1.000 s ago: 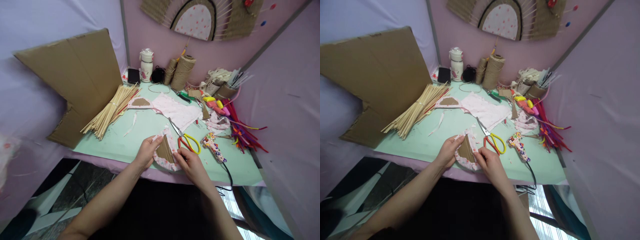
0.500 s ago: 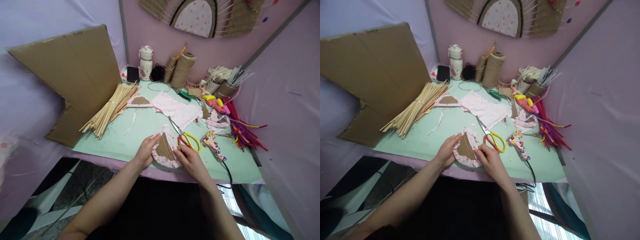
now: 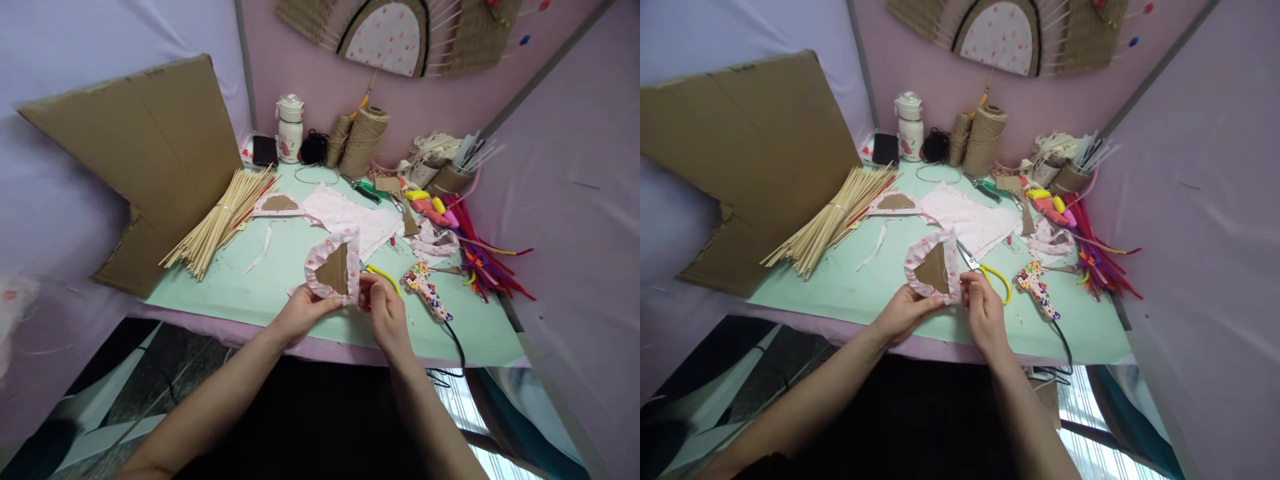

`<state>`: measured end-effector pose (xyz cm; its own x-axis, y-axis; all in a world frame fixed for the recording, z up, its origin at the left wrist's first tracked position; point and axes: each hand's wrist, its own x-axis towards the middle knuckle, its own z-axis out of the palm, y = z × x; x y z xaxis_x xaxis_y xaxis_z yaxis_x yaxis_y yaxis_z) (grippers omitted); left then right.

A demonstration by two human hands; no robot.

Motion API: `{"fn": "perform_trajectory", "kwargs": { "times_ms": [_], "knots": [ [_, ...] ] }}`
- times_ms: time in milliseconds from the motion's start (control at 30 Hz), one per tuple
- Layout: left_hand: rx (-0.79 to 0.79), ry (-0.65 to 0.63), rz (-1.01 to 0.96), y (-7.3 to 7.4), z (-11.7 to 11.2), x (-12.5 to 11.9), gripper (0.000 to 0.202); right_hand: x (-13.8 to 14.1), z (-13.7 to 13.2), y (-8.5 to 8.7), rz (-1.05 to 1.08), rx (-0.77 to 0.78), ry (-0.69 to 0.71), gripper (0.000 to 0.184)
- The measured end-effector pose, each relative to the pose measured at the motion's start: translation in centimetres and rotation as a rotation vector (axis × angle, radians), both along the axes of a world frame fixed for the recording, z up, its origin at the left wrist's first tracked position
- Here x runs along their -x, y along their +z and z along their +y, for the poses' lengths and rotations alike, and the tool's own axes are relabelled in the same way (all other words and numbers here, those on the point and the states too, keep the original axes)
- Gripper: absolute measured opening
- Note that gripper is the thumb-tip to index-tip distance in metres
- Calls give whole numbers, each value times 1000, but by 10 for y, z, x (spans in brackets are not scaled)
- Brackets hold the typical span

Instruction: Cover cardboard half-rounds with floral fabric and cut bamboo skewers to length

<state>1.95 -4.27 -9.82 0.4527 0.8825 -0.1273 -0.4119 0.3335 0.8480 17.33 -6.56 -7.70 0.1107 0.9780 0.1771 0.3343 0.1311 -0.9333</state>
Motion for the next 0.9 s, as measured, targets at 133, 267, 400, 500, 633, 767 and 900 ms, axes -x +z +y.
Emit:
{"fn": "perform_trajectory", "kwargs": {
  "times_ms": [133,267,400,500,633,767,900],
  "knots": [
    [31,103,-80,-1,1,0,15,-3,-5,3,-64,-31,27,30],
    [-29,161,-20,1,1,-1,19,0,-7,1,-186,-99,2,29],
    [-105,187,79,5,0,1,23,10,-7,-2,-287,-211,-92,31],
    [-128,236,127,3,1,1,24,7,-5,3,-363,-325,-171,24],
    [-38,443,31,-3,4,-1,21,-36,-1,13,-555,-351,-356,13],
    [7,529,-84,1,7,-3,21,-103,3,2,-939,-70,-447,40],
    [44,533,-148,5,8,-4,23,-138,7,-25,-1044,219,-382,48]
  ]
}}
